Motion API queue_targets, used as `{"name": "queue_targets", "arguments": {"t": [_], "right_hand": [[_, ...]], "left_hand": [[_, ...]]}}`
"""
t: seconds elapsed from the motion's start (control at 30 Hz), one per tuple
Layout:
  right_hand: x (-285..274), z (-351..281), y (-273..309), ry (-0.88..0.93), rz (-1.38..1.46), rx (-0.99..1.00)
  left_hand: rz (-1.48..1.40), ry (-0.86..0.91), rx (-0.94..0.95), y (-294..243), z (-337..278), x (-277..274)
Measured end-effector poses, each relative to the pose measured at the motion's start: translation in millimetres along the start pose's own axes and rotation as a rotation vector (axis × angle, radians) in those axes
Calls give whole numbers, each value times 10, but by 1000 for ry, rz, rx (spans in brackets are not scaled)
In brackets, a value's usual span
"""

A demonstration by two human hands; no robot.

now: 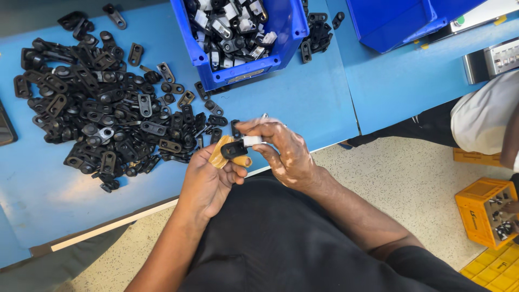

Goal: The person repeatedly picks up small black plastic brackets and white plastic inserts, presses them together by hand, and places the assembled units into a blue bin. The process is continuous and repetitive, with the person handling items one at a time.

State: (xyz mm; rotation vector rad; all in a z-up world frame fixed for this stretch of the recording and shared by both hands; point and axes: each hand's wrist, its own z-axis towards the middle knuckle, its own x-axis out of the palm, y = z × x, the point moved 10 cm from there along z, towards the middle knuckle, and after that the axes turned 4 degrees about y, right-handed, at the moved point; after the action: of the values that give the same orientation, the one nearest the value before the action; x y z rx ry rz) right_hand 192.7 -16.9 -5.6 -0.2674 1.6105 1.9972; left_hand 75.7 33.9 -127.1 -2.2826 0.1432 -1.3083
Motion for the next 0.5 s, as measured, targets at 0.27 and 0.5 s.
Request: {"name": "queue_targets", "arguments": {"t": [0.27, 0.5], "right_hand": [[-95, 38, 117, -2, -68, -140], [-151, 165, 198, -11, -111, -128]], "left_hand": [[-20, 36, -49, 21, 25, -9], [351, 6, 295, -490, -59, 285]]}}
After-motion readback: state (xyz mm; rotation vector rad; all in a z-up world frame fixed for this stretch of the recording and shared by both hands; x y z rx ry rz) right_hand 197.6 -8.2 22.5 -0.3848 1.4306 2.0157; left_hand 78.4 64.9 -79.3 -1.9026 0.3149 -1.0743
